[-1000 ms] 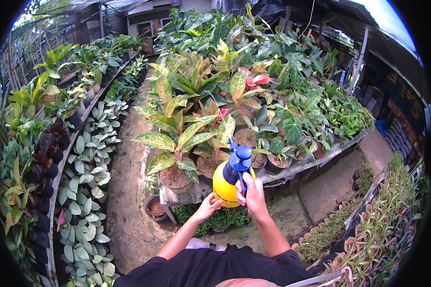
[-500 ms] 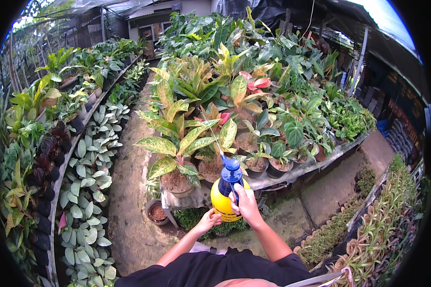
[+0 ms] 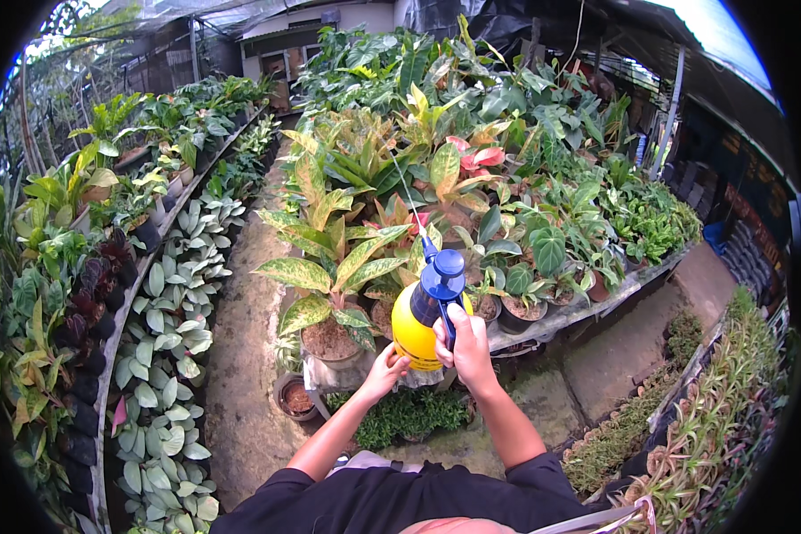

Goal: The person uses a yellow handheld spray bottle to mist a variety of potted plants arranged on shelves. They move along the shelving unit, spraying leaves and soil surfaces of multiple plants in sequence.

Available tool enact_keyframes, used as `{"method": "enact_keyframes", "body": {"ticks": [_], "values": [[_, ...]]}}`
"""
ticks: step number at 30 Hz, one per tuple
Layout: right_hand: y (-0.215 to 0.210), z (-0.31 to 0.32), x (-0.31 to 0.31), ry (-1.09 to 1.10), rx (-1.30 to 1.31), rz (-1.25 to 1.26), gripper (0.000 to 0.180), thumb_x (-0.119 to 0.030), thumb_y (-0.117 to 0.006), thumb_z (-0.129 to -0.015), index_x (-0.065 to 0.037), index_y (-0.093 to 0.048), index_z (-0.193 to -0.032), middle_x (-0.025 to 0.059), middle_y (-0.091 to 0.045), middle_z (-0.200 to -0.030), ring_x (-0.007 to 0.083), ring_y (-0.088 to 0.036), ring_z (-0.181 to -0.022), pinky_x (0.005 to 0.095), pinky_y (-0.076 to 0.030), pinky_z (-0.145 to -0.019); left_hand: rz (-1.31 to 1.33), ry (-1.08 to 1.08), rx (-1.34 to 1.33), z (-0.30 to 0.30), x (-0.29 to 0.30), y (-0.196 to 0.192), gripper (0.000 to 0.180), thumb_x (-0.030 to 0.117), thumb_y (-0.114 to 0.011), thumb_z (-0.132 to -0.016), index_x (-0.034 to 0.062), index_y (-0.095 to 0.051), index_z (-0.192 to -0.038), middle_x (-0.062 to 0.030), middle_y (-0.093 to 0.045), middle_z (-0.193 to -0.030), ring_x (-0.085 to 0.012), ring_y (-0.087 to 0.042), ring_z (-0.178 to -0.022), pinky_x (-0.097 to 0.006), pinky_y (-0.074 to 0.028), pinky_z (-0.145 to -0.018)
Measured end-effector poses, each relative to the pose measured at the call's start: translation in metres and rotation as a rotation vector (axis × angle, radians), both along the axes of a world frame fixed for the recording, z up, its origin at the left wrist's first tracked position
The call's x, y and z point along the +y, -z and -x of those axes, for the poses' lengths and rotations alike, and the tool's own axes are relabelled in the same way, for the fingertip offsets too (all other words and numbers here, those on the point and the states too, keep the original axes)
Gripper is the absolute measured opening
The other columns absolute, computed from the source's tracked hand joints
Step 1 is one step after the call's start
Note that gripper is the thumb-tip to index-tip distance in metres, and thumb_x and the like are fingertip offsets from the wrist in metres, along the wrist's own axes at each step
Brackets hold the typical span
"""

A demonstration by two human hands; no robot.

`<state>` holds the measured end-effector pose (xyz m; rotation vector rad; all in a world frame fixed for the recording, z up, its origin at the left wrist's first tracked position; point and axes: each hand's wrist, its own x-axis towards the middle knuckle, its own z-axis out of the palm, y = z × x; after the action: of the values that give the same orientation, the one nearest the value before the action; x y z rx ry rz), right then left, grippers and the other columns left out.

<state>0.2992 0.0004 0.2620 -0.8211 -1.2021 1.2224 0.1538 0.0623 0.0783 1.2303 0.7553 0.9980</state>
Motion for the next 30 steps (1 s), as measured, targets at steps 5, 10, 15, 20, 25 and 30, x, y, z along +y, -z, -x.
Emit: {"method": "enact_keyframes", "body": {"ticks": [5,10,15,20,25,30], "values": [[0.030,-0.010,0.001,-0.032,0.014,0.119,0.042,-0.037,-0.035,-0.088,-0.006,-0.042,-0.061,-0.0013,-0.036,-0.042,0.0065,-0.032,-0.033,0.0208,-0.025,-0.034,0.166,0.097,0.093,-0.009,-0.023,0.031,0.038,0.030,-0.042,-0.088,0.0080,-0.036,-0.118,-0.0031,-0.048,-0.109,-0.0123,-0.053,-0.091,-0.024,-0.044,-0.074],[0.056,-0.025,-0.008,0.010,0.009,0.240,0.042,-0.037,-0.036,-0.087,-0.006,-0.042,-0.060,-0.0009,-0.036,-0.041,0.0073,-0.033,-0.032,0.0210,-0.025,-0.033,0.307,0.161,0.112,-0.022,-0.047,0.054,0.040,0.032,-0.044,-0.087,0.0077,-0.036,-0.116,-0.0048,-0.055,-0.100,-0.0132,-0.055,-0.089,-0.026,-0.042,-0.075],[0.062,-0.042,-0.020,0.195,0.138,0.262,0.040,-0.035,-0.038,-0.087,-0.005,-0.041,-0.061,-0.0003,-0.037,-0.045,0.0071,-0.033,-0.032,0.0203,-0.025,-0.030,0.314,0.231,0.164,-0.041,-0.046,0.056,0.046,0.037,-0.048,-0.084,0.0090,-0.035,-0.119,-0.0036,-0.055,-0.100,-0.0111,-0.054,-0.084,-0.024,-0.041,-0.073],[0.048,-0.055,-0.027,0.286,0.150,0.197,0.041,-0.034,-0.037,-0.088,-0.004,-0.042,-0.060,-0.0001,-0.036,-0.042,0.0076,-0.032,-0.031,0.0204,-0.025,-0.030,0.273,0.255,0.128,-0.066,-0.040,0.039,0.051,0.037,-0.050,-0.083,0.0098,-0.032,-0.122,-0.0041,-0.056,-0.101,-0.0118,-0.054,-0.088,-0.025,-0.041,-0.073],[0.049,-0.062,-0.025,0.272,0.126,0.210,0.042,-0.036,-0.037,-0.088,-0.005,-0.042,-0.060,-0.0002,-0.036,-0.041,0.0074,-0.032,-0.030,0.0204,-0.024,-0.030,0.277,0.257,0.153,-0.074,-0.039,0.040,0.050,0.035,-0.045,-0.086,0.0069,-0.029,-0.124,-0.0067,-0.050,-0.110,-0.0159,-0.053,-0.095,-0.028,-0.043,-0.078],[0.067,-0.065,-0.025,0.260,0.137,0.274,0.041,-0.032,-0.036,-0.088,-0.003,-0.040,-0.059,0.0005,-0.037,-0.046,0.0068,-0.032,-0.031,0.0206,-0.025,-0.029,0.365,0.278,0.167,-0.070,-0.049,0.060,0.057,0.038,-0.048,-0.083,0.0080,-0.026,-0.126,-0.0077,-0.055,-0.103,-0.0153,-0.054,-0.092,-0.028,-0.042,-0.076]]}}
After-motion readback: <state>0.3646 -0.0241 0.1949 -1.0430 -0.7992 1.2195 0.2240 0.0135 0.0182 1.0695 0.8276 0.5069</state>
